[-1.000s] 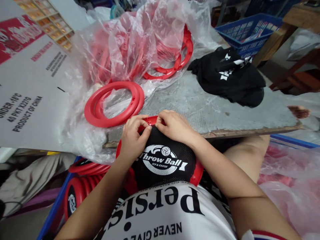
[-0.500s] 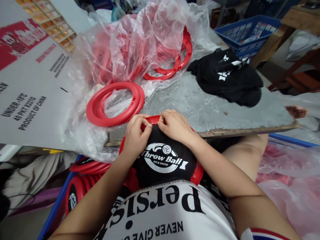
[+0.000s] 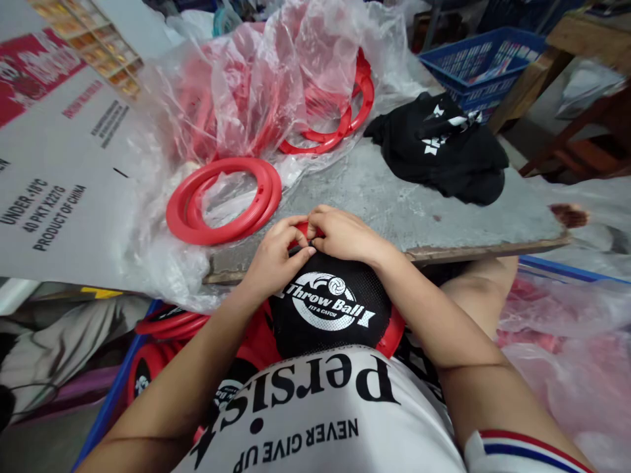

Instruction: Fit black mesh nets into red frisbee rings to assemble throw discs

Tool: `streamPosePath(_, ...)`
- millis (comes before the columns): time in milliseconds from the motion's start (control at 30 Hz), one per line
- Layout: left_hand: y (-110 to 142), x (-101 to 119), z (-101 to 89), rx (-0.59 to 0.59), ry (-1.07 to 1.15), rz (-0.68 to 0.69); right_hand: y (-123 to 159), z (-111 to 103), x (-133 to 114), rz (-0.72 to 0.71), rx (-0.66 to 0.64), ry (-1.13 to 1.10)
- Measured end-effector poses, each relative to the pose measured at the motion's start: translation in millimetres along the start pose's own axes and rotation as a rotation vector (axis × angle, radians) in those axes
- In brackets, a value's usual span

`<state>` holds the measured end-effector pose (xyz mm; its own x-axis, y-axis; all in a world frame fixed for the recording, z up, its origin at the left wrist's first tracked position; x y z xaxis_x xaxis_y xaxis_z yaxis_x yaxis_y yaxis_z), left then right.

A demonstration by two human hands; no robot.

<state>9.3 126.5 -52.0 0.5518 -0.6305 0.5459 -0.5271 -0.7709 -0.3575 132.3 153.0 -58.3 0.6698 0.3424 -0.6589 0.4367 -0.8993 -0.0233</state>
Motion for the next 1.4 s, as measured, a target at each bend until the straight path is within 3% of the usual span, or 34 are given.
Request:
streamPosePath(133,1,-3,-2.4,-0.032,0.042,0.038,-1,0,3,0.072,0.042,0.006)
streamPosePath(367,-3,-19,-5.8,-0.029,0.069,-0.021,-2,5,16,0.133,0.053,-0.058)
streamPosePath(533,-14,-40,20.6,-0.109,0.181,-0.076,-6,12,46,0.249,0.033,-0.161)
streamPosePath(767,-26,-66,56.5,-0.078,0.267,-0.190,-13,23,77,0.342,0.010,-0.177)
streamPosePath(1000,-28,-77,61.7,-0.113,0.313,-0.231,-11,27,79,0.304,0.034,-0.119)
streamPosePath(1400,-34,-82,57.8,-0.062,0.308,-0.310,-12,24,75,0.351,0.091,-0.043)
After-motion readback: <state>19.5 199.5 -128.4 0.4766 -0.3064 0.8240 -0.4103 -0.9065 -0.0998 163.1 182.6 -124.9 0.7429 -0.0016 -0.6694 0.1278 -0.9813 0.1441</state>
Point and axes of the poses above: each hand's wrist, its own y-axis away from the middle knuckle, its own z-axis out of the palm, x = y × z, the point moved 7 cm from there along -y, towards the middle knuckle, and after that the axes turned 11 degrees about z, right-handed, at the moved point
